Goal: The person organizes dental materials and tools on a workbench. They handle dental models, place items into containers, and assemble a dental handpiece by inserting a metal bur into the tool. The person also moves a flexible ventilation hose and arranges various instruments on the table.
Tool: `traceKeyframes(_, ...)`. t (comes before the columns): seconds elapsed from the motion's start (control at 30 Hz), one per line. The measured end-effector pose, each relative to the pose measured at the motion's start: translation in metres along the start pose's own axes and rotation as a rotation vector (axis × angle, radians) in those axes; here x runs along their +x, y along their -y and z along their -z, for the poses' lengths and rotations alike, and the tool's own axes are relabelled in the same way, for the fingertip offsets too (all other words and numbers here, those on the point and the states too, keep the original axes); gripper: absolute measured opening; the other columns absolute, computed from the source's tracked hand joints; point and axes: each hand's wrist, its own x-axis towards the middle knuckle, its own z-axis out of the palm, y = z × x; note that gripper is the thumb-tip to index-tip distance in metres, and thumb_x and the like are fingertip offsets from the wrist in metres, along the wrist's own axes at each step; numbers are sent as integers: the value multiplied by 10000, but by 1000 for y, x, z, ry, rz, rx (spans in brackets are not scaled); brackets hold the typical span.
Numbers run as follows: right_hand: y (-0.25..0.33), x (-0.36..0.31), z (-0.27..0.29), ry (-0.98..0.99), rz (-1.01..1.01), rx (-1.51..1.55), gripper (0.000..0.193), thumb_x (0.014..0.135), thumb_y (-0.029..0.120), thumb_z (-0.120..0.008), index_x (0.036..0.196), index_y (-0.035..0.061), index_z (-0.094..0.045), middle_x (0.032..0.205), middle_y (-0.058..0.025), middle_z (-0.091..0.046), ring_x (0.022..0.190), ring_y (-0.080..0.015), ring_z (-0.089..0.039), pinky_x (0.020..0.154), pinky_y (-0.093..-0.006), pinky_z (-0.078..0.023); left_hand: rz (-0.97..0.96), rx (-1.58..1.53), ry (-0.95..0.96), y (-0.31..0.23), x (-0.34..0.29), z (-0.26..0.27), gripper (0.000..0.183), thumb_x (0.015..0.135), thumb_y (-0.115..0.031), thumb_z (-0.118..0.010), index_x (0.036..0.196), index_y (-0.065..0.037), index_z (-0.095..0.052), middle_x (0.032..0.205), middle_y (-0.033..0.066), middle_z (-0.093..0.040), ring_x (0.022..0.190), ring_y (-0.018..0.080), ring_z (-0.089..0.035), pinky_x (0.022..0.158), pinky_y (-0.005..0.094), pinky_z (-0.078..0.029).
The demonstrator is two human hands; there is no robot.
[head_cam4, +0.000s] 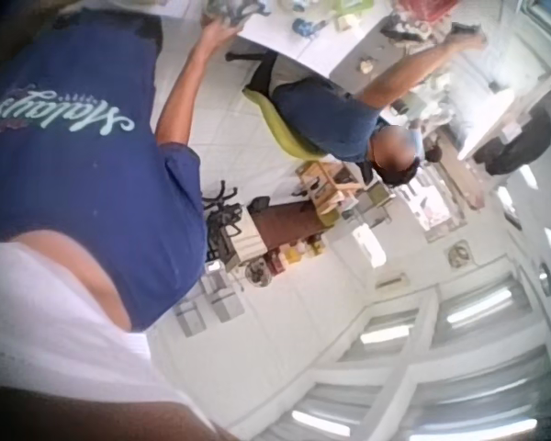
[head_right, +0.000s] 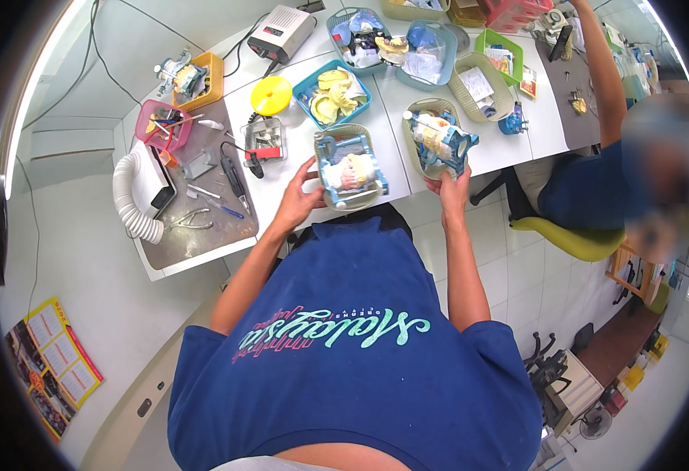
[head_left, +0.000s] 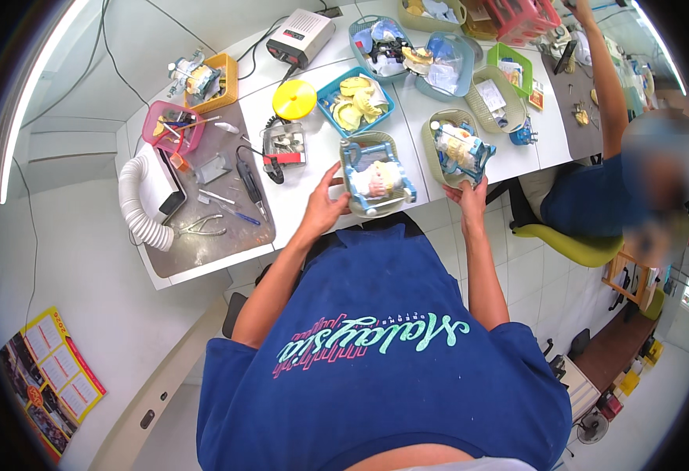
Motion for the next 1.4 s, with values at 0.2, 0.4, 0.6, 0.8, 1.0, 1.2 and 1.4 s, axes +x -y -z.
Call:
traceKeyframes(0.2, -5, -2, 1, -1, 18, 25, 537, 918, 121, -536, 1395, 63, -298, 1242, -171, -548, 934, -295, -687, 765, -359, -559, -10, -35, -39, -1, 12, -46, 715, 890, 0, -607, 1512, -101, -269, 1284, 226, -537, 879, 255, -697, 691, 322, -622)
traceKeyframes(0.4, -15, -16, 7, 8, 56, 64, 623, 961, 227, -613, 1462, 61, -283, 1419, -164, -420, 982, -273, -687, 745, -331, -558, 23, -38, 41, 2, 26, -50, 680, 942, -112, -614, 1518, -76, -256, 1252, 184, -578, 910, 222, -684, 752, 321, -593)
traceKeyframes(0.6, -35, -49, 18, -149, 188, 48, 520, 990, 187, -558, 1439, 39, -339, 1389, -168, -459, 948, -237, -680, 716, -302, -551, 98, -219, -168, 1, 57, -24, 673, 1004, -287, -545, 1523, -45, -191, 1190, 172, -633, 977, 225, -663, 835, 335, -538)
traceKeyframes(0.8, 4, -42, 57, -380, 539, -48, 343, 994, 111, -514, 1317, 3, -474, 1182, -147, -609, 850, -175, -660, 668, -254, -527, 82, -295, -227, -16, 82, -17, 733, 1008, -299, -540, 1547, -79, -93, 1224, 196, -612, 988, 238, -659, 850, 353, -526)
traceKeyframes(1.0, 119, 12, 36, -188, 710, -82, 266, 991, 113, -527, 1223, -16, -547, 1083, -134, -654, 823, -147, -651, 667, -246, -520, 130, -274, -203, -25, 71, -26, 709, 1000, -229, -533, 1542, -53, -111, 1257, 195, -603, 1036, 252, -653, 888, 354, -520)
traceKeyframes(1.2, 166, 96, -45, 257, 678, -546, 465, 911, 289, -695, 1254, -1, -578, 1187, -157, -657, 940, -187, -685, 797, -306, -554, 183, -292, -148, 3, 24, -1, 540, 1005, -227, -519, 1470, -24, -333, 1290, 177, -599, 1079, 245, -641, 910, 343, -510)
traceKeyframes(1.4, 154, 141, -125, 217, 721, -901, 887, 734, 507, -810, 1355, -31, -475, 1256, -234, -612, 977, -292, -683, 889, -386, -525, 288, -381, -357, 27, -35, 14, 485, 1009, -260, -522, 1412, -17, -404, 1277, 164, -605, 1120, 243, -617, 954, 348, -483)
